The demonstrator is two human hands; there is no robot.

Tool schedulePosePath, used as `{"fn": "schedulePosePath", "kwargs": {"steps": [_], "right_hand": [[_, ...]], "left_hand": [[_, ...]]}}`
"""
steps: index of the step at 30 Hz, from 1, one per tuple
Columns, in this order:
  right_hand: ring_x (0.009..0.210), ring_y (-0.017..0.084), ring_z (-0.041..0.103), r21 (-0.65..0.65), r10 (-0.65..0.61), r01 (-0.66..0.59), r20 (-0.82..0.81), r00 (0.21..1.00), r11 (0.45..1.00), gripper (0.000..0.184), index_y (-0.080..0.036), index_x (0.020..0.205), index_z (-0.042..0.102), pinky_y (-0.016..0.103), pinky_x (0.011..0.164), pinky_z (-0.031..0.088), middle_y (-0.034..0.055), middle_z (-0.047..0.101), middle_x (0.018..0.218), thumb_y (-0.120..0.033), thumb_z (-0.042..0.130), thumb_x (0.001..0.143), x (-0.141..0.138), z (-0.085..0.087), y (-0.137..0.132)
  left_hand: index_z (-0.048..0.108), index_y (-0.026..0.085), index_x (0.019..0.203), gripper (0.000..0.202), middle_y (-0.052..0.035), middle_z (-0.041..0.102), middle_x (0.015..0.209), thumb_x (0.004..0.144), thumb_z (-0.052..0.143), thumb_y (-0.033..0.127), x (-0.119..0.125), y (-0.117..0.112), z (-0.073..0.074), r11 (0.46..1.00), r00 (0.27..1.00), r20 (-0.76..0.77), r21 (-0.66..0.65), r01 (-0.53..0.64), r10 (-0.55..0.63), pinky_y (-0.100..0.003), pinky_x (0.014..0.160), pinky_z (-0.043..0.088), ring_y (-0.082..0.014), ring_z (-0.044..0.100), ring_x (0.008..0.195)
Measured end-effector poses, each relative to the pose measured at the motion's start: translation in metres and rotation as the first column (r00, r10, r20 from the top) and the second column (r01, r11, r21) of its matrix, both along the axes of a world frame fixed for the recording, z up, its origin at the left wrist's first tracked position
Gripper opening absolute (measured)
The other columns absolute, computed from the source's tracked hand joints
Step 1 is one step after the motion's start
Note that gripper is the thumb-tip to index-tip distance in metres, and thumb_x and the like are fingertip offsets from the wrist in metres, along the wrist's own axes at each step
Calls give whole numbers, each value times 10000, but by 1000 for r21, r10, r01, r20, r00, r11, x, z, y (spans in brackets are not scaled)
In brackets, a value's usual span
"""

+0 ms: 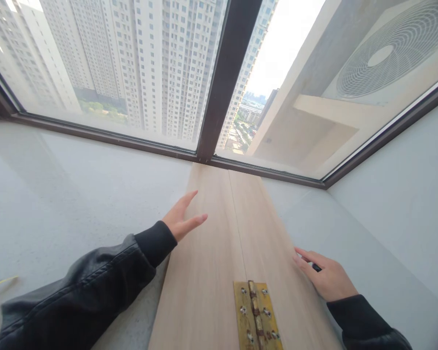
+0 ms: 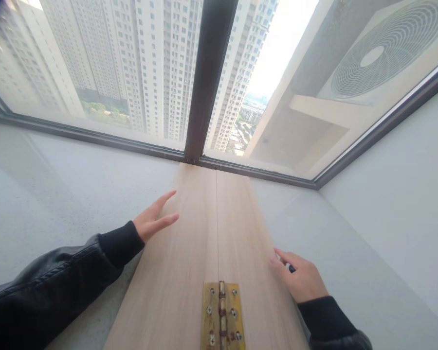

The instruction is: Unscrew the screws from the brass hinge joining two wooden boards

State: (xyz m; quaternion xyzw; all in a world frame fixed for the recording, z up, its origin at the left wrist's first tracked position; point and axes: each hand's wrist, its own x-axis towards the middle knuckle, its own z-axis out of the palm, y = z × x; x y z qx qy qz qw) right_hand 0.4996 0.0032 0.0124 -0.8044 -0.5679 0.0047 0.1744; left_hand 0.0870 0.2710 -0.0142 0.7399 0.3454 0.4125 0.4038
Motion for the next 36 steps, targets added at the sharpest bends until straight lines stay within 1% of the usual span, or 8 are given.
{"fn": "schedulePosePath", "kwargs": {"steps": [5, 12, 18, 22, 26, 29, 31, 36], "right_hand": [[1076, 265, 776, -6, 96, -96, -61, 994, 995, 355, -172, 1357, 786, 425, 986, 721, 71, 757, 1233, -517, 796, 1272, -30, -6, 8], [1054, 254, 774, -5, 129, -130, -85, 988, 992, 354, -167, 1374, 776, 418, 966, 723, 73, 753, 1232, -504, 806, 1268, -54, -13, 27], [1077, 260, 774, 2, 117, -117, -69, 991, 993, 348, -169, 1383, 774, 422, 976, 723, 78, 752, 1252, -495, 809, 1265, -66, -13, 36], [998, 235, 760, 4, 105, -105, -43, 994, 994, 345, -170, 1382, 771, 400, 937, 716, 64, 748, 1201, -497, 797, 1273, -73, -13, 36], [916, 212, 737, 13, 98, -98, -13, 995, 995, 313, -171, 1379, 772, 380, 903, 702, 41, 738, 1126, -470, 775, 1286, -79, -13, 36], [924, 215, 741, 25, 95, -95, 1, 995, 995, 288, -170, 1373, 774, 384, 912, 702, 38, 738, 1119, -445, 770, 1288, -83, -13, 37], [935, 218, 744, 32, 105, -105, 8, 994, 994, 262, -171, 1378, 774, 390, 924, 701, 35, 734, 1107, -417, 767, 1289, -86, -14, 39], [898, 201, 721, 24, 135, -135, 19, 991, 991, 289, -169, 1325, 765, 372, 890, 698, 34, 719, 1092, -454, 781, 1282, -104, -20, 55]], "left_hand": [[645, 246, 1708, 659, -171, 572, 1843, 1136, 848, 503, -36, 17, 0, 1000, 1000, -9, 0, -28, 28, -785, 1423, 449, -452, 551, 1704], [645, 245, 1708, 661, -171, 575, 1841, 1137, 845, 511, -65, 38, -7, 997, 997, -23, -2, -80, 80, -799, 1441, 412, -456, 536, 1718], [641, 238, 1707, 656, -177, 624, 1791, 1150, 827, 530, -83, 36, -13, 992, 987, -102, 11, -123, 123, -770, 1396, 497, -438, 610, 1657], [629, 207, 1725, 736, -202, 649, 1788, 1149, 777, 640, -106, 16, -17, 984, 967, -188, 80, -159, 172, -763, 1422, 475, -438, 618, 1675], [642, 178, 1734, 831, -214, 681, 1783, 1157, 566, 772, -141, -23, -23, 970, 930, -287, 151, -192, 228, -746, 1490, 398, -477, 562, 1745], [659, 259, 1726, 720, -149, 679, 1804, 1180, 501, 702, -166, -58, -30, 959, 907, -331, 196, -204, 261, -671, 1534, 354, -431, 496, 1799], [644, 327, 1736, 657, -120, 598, 1879, 1186, 509, 661, -178, -78, -34, 948, 888, -354, 226, -223, 293, -683, 1537, 344, -428, 470, 1812], [424, 487, 1851, 635, -33, 574, 1904, 1231, 454, 621, -194, -107, -34, 931, 853, -433, 333, -149, 291, -690, 1493, 447, -399, 455, 1824]]}}
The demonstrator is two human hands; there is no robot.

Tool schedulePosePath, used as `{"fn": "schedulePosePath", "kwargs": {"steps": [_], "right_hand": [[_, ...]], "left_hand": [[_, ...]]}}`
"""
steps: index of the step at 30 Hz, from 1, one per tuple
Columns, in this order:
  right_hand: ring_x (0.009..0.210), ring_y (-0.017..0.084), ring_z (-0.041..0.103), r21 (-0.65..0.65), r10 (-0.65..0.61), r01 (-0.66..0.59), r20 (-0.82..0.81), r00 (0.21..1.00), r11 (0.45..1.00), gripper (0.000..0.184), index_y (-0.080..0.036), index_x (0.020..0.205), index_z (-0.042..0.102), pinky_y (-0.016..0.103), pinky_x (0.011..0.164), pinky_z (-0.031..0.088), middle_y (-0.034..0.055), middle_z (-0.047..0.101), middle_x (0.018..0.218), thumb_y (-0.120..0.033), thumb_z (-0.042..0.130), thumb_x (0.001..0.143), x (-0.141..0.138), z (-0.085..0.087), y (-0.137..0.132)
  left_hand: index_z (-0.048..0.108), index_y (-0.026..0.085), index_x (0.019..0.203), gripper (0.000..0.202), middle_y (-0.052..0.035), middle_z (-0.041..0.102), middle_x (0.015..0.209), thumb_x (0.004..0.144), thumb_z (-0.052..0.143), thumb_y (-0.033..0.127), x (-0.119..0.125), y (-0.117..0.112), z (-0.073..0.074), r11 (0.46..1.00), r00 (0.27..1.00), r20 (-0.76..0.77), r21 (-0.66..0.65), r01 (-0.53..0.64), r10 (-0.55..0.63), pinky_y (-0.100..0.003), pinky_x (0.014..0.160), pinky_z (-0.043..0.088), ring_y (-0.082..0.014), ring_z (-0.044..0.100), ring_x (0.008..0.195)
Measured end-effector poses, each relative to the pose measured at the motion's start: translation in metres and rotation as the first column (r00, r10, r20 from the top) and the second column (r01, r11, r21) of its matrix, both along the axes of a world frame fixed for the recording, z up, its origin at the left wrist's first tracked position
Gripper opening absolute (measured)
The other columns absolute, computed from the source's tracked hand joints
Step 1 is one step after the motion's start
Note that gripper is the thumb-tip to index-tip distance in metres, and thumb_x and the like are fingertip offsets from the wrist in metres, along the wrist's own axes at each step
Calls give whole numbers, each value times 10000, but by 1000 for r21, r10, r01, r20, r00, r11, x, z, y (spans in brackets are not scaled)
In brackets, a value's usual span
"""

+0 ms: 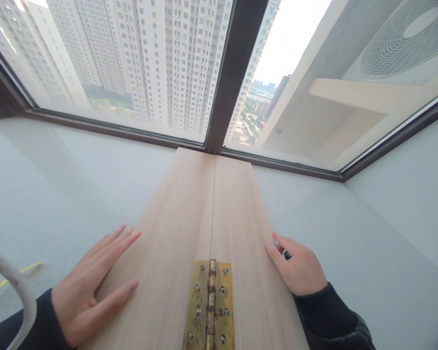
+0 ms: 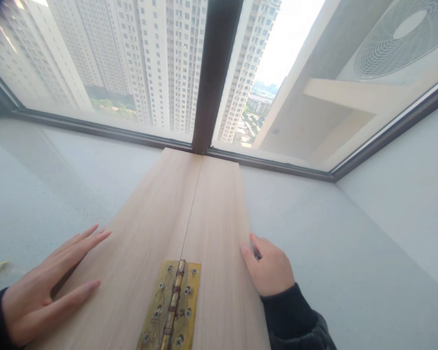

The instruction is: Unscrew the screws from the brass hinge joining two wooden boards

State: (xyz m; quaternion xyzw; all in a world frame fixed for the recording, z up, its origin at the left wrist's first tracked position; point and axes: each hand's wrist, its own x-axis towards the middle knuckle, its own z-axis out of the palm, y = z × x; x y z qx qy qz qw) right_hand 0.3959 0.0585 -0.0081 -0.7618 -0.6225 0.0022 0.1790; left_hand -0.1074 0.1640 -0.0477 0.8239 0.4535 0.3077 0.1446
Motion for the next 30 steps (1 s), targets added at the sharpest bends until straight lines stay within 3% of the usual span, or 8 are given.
{"fn": "schedulePosePath", "kwargs": {"steps": [6, 10, 18, 25, 30], "right_hand": [[939, 212, 747, -13, 3, -3, -1, 1000, 1000, 356, -164, 1391, 756, 367, 875, 714, 60, 738, 1173, -496, 805, 1271, -36, -7, 27], [902, 200, 738, -19, -20, 20, 11, 1000, 1000, 357, -164, 1373, 760, 353, 849, 708, 53, 737, 1145, -505, 801, 1274, -53, -8, 37], [952, 216, 749, 1, -37, 37, 36, 999, 999, 339, -173, 1375, 764, 376, 898, 714, 59, 741, 1166, -498, 786, 1281, -57, -3, 39], [945, 213, 757, -31, -41, 42, 43, 998, 999, 342, -170, 1358, 773, 375, 895, 718, 60, 750, 1159, -503, 790, 1281, -51, 1, 43], [881, 198, 740, -96, -31, 35, 48, 998, 995, 352, -163, 1294, 777, 355, 858, 705, 34, 734, 1064, -515, 775, 1289, -41, 2, 47]], "left_hand": [[391, 466, 1852, 660, -99, 530, 1929, 1228, 441, 675, -31, 7, 3, 995, 997, -22, -63, -79, 78, -816, 1469, 412, -465, 397, 1847], [439, 396, 1860, 690, -136, 483, 1953, 1211, 471, 625, -46, 20, 3, 994, 997, -12, -76, -81, 80, -817, 1489, 364, -497, 388, 1844], [453, 409, 1857, 723, -132, 597, 1877, 1177, 538, 641, -32, 21, 7, 998, 998, -22, 14, -65, 65, -785, 1426, 496, -479, 526, 1773], [483, 411, 1804, 662, -164, 630, 1843, 1213, 483, 709, -29, 21, 9, 996, 996, -9, 13, -89, 89, -817, 1403, 506, -478, 537, 1765], [523, 395, 1770, 615, -156, 640, 1835, 1215, 499, 659, -30, 22, 12, 996, 996, -14, 17, -91, 92, -813, 1402, 511, -474, 558, 1753]]}}
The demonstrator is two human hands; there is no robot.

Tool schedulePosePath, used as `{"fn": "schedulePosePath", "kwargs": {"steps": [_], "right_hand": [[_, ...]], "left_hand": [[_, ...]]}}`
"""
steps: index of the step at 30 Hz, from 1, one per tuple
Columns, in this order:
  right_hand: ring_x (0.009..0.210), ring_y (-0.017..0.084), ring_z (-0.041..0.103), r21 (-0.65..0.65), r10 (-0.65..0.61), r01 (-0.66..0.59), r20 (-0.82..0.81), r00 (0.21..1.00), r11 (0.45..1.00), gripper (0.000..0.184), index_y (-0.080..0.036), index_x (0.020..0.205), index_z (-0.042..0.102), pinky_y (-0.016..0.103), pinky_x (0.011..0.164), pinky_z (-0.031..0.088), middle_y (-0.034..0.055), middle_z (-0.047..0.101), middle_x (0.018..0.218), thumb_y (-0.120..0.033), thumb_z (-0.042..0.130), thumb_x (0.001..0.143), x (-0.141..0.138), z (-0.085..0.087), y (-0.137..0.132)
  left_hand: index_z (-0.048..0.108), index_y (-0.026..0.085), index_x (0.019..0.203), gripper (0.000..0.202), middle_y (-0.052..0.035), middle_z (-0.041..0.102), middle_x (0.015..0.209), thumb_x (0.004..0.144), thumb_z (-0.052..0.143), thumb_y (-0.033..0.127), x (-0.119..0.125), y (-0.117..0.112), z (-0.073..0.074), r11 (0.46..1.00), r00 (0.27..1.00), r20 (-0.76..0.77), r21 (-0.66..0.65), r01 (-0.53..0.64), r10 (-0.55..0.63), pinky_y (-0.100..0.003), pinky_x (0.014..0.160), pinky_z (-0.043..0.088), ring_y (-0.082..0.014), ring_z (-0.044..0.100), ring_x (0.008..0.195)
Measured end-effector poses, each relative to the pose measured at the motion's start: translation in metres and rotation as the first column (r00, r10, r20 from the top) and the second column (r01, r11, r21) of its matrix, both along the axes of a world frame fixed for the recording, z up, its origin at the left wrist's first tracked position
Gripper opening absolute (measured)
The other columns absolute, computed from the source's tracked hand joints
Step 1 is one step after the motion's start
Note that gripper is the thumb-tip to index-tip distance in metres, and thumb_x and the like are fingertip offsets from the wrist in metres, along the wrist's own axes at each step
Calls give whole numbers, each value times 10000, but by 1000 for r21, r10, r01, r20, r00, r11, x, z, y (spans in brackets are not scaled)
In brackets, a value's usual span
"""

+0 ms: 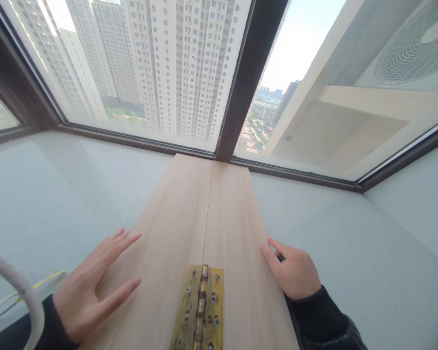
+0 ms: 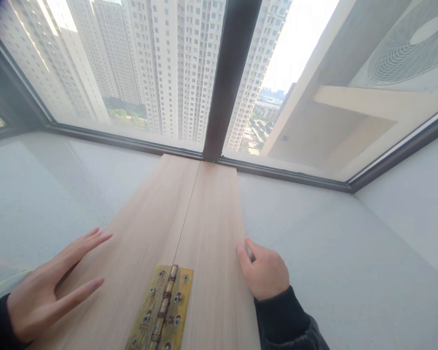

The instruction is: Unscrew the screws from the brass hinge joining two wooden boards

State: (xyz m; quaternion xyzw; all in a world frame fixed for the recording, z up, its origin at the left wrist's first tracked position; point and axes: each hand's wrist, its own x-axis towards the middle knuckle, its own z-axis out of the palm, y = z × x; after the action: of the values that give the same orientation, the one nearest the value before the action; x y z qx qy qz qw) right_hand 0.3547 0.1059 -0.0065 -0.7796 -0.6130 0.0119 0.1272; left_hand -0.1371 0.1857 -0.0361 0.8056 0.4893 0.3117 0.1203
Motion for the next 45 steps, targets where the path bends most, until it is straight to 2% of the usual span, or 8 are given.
{"fn": "schedulePosePath", "kwargs": {"steps": [13, 19, 23, 26, 30, 33, 39, 45], "right_hand": [[875, 205, 723, -180, 62, -69, -41, 997, 981, 501, -181, 1059, 758, 366, 888, 683, 20, 711, 965, -628, 743, 1286, 37, 9, 51], [749, 169, 657, -159, 76, -129, -301, 950, 979, 517, -177, 1010, 725, 297, 749, 640, -9, 662, 896, -621, 773, 1271, 46, 29, 54], [773, 166, 661, 44, 194, -209, -587, 786, 977, 457, -178, 1098, 770, 292, 750, 638, 14, 706, 967, -612, 849, 1220, 18, 70, 36], [637, 168, 557, 305, 386, -239, -777, 498, 922, 699, -205, 892, 705, 283, 636, 556, -30, 521, 712, -832, 721, 1201, -36, 97, 23], [454, 135, 270, 534, 553, -203, -832, 44, 821, 772, -241, 673, 389, 257, 464, 387, -58, 257, 551, -741, 604, 1221, -111, 101, 27], [438, 112, 205, 607, 588, -182, -795, -152, 774, 737, -233, 674, 352, 235, 465, 318, -76, 241, 541, -610, 607, 1253, -139, 91, 38], [452, 103, 220, 686, 638, -222, -727, -252, 693, 688, -226, 730, 496, 231, 498, 255, -115, 306, 569, -587, 643, 1297, -144, 74, 36], [513, 147, 332, 587, 571, -253, -809, -140, 769, 692, -243, 751, 591, 277, 530, 316, -61, 333, 597, -754, 731, 1197, -139, 68, 29]], "left_hand": [[608, 354, 1670, 579, -181, 701, 1768, 1189, 559, 671, 4, -3, 0, 998, 999, 39, 48, -36, 34, -787, 1316, 608, -476, 694, 1633], [622, 394, 1646, 544, -137, 690, 1791, 1195, 537, 687, 13, -14, -3, 997, 996, 55, 26, -68, 67, -797, 1261, 645, -457, 739, 1581], [600, 414, 1665, 533, -121, 655, 1826, 1201, 522, 665, 13, -15, -1, 998, 998, 35, 33, -59, 58, -798, 1279, 627, -452, 713, 1611], [585, 407, 1685, 515, -118, 591, 1878, 1205, 519, 583, 15, -14, 6, 994, 1000, -2, 103, -21, 21, -795, 1303, 596, -469, 620, 1697], [713, 377, 1506, 364, -92, 762, 1681, 1176, 569, 431, 20, 0, 16, 967, 993, -28, 226, 120, -117, -703, 1342, 552, -426, 659, 1643], [771, 347, 1347, 260, -85, 832, 1529, 1183, 585, 428, 21, 18, 16, 969, 986, 12, 191, 160, -165, -644, 1294, 592, -389, 728, 1534], [771, 355, 1303, 230, -59, 829, 1504, 1198, 581, 431, 19, 33, 6, 978, 983, 78, 140, 154, -166, -573, 1254, 646, -346, 745, 1497], [771, 356, 1313, 234, -49, 818, 1523, 1211, 570, 418, 18, 28, 8, 980, 980, 95, 116, 162, -174, -514, 1279, 634, -311, 745, 1506]]}}
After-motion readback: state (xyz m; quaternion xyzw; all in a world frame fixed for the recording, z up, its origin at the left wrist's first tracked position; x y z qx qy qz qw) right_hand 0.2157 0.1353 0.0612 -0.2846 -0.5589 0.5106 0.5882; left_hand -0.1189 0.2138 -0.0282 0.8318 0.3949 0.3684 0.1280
